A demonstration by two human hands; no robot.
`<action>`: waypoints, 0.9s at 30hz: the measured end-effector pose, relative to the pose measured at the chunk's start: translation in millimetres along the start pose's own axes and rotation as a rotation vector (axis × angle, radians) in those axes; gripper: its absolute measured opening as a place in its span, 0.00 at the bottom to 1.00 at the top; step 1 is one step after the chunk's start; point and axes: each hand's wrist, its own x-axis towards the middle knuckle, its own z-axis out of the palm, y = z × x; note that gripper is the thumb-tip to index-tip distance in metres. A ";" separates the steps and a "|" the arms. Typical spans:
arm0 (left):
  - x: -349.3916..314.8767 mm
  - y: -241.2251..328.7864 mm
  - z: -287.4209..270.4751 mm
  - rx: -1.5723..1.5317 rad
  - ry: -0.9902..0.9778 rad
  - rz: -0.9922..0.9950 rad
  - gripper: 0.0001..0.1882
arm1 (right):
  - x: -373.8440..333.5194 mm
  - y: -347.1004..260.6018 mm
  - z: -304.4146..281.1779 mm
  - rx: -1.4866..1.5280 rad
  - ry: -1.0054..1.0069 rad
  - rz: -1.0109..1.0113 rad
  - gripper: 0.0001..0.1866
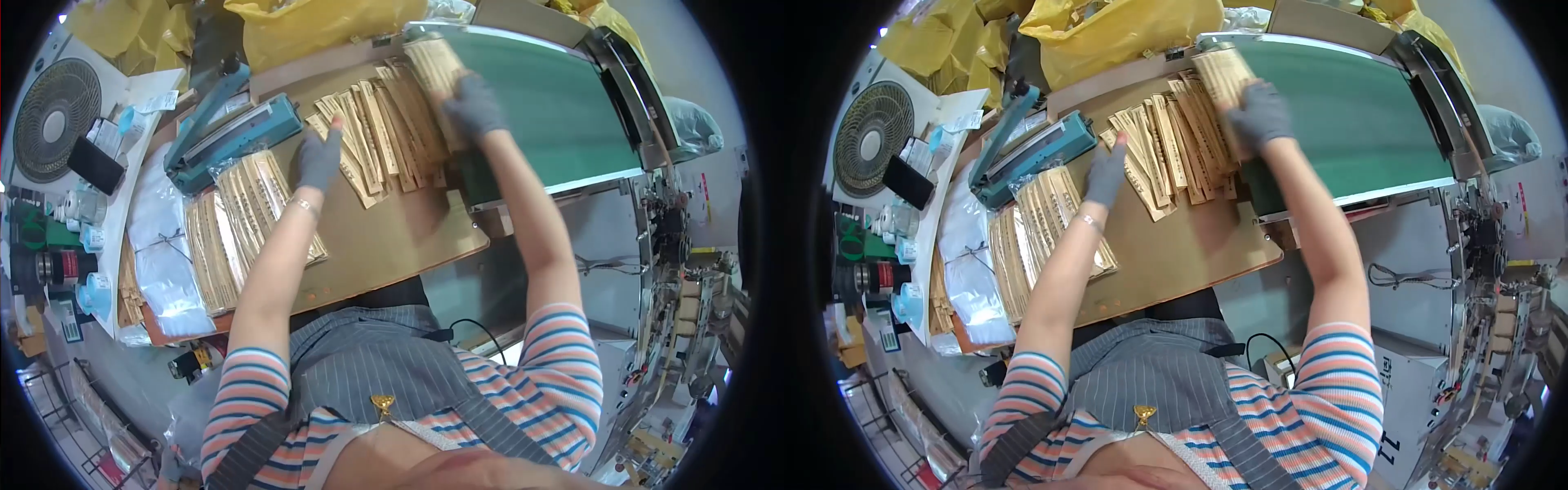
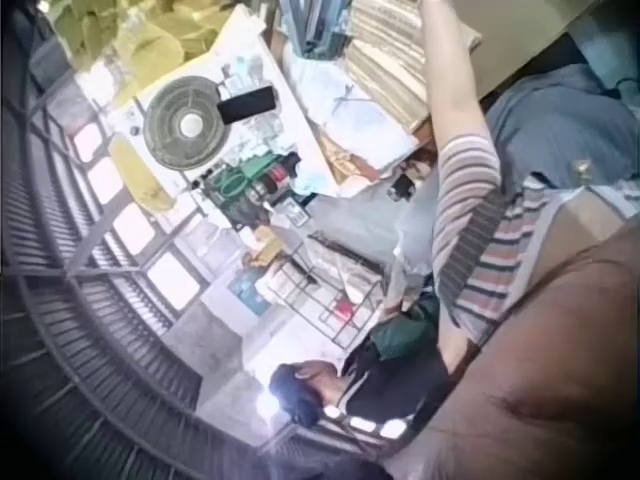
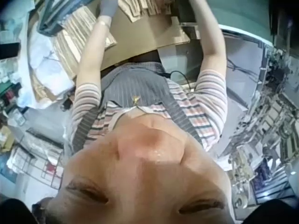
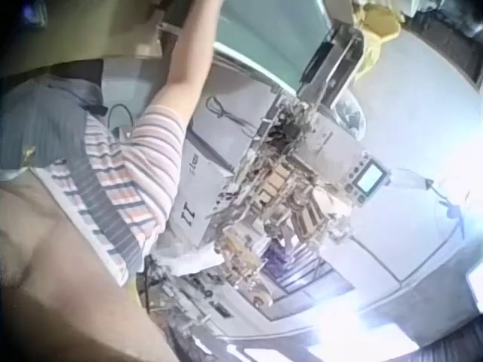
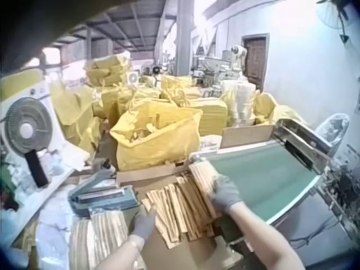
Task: Packaging and heat-sealing bundles of wooden sticks into plastic sleeves at a factory workstation.
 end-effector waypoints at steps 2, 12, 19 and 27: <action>6.6 17.3 16.6 -0.023 -0.013 -0.061 0.53 | -9.2 -60.1 15.2 0.021 0.006 -0.056 0.37; 11.7 -12.0 31.4 -0.378 -0.051 -0.025 0.45 | 16.5 -81.7 69.1 0.425 -0.331 0.539 0.48; -4.5 -19.2 -11.3 -0.904 -0.357 -0.188 0.32 | -43.8 -144.4 78.5 1.902 -0.822 0.589 0.22; -16.7 -16.2 -23.0 -0.262 -0.094 -0.195 0.48 | -57.9 -154.5 74.0 0.807 -0.316 0.516 0.45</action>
